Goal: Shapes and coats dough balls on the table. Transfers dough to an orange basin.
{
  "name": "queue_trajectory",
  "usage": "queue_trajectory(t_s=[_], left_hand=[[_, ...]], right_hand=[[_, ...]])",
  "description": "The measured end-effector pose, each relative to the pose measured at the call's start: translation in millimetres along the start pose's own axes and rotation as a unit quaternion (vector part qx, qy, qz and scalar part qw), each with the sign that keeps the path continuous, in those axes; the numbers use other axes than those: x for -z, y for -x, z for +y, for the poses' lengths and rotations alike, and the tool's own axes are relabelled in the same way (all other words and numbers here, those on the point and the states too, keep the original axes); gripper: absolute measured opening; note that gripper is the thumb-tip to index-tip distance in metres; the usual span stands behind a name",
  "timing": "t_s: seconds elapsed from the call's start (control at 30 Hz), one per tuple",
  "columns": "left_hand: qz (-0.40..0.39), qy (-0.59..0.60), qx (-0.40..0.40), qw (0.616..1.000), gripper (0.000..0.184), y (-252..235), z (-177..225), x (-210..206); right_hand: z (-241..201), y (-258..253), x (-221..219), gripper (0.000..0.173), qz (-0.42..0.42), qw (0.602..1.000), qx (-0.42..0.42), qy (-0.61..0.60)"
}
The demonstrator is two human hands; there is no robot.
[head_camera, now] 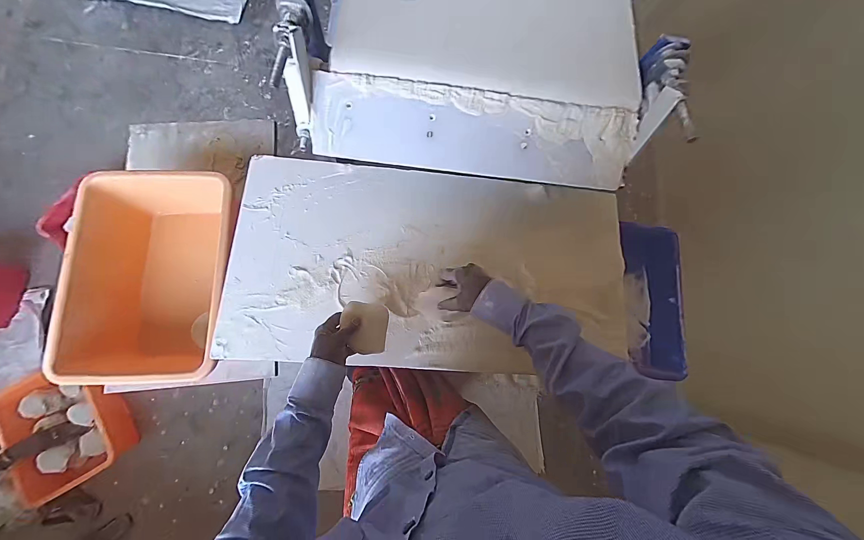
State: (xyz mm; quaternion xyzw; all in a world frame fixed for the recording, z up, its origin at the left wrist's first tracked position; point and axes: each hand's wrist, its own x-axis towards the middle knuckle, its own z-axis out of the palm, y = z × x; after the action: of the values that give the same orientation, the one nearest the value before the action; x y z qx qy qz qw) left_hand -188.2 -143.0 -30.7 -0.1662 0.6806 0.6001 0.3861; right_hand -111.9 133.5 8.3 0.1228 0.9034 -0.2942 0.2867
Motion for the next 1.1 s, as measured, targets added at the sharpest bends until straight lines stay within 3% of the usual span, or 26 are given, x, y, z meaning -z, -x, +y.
queue_trajectory(t_s=[0.2, 0.3, 0.37, 0.43, 0.47, 0.53, 0.6, 0.7, 0.77, 0.97, 1.1], left_hand=[[-0.086, 0.163, 0.001, 0.983, 0.027, 12.5, -27.5, -39.0], [-0.164, 0.262, 0.028, 0.951, 0.049, 38.9, -27.8, -53.6], [-0.204, 0.233, 0.023, 0.951, 0.051, 40.5, -41.7, -53.7], [-0.161, 0.176, 0.004, 0.971, 0.023, 41.7, -56.0, -59.6], [-0.139, 0.141, 0.007, 0.980, 0.018, 44.0, -56.8, -64.0], [-0.124, 0.109, 0.023, 0.986, 0.019, 47.4, -53.5, -70.5], [-0.120, 0.094, 0.029, 0.988, 0.023, 51.4, -48.2, -71.1], [-0.101, 0.090, 0.013, 0.991, 0.021, 56.3, -38.2, -71.3], [-0.108, 0.087, -0.003, 0.990, 0.022, 55.0, -35.9, -68.3], [-0.106, 0.091, -0.015, 0.990, 0.021, 47.2, -43.4, -51.2], [-0.082, 0.077, -0.022, 0.993, 0.021, 42.6, -47.3, -39.8]], right_hand=[[-57.8, 56.3, -33.0, 0.043, 0.077, 0.965, 0.083, -0.238], [-52.9, 54.9, -46.6, 0.048, 0.059, 0.955, 0.041, -0.289], [-42.0, 49.0, -58.7, 0.048, 0.062, 0.954, 0.012, -0.294], [-32.5, 48.4, -68.1, 0.047, 0.075, 0.957, 0.004, -0.281], [-25.6, 48.3, -69.6, 0.046, 0.094, 0.958, 0.002, -0.271], [-3.0, 44.9, -59.0, 0.046, 0.150, 0.962, -0.037, -0.224], [31.7, 35.6, -33.2, 0.056, 0.166, 0.969, -0.136, -0.125], [89.8, 10.2, -10.6, 0.079, 0.107, 0.973, -0.205, 0.009], [108.8, 1.4, -7.8, 0.085, 0.065, 0.972, -0.216, 0.072], [131.7, 0.9, -5.2, 0.055, -0.001, 0.972, -0.230, 0.040], [125.4, 15.5, -2.7, 0.062, 0.006, 0.981, -0.192, 0.035]])
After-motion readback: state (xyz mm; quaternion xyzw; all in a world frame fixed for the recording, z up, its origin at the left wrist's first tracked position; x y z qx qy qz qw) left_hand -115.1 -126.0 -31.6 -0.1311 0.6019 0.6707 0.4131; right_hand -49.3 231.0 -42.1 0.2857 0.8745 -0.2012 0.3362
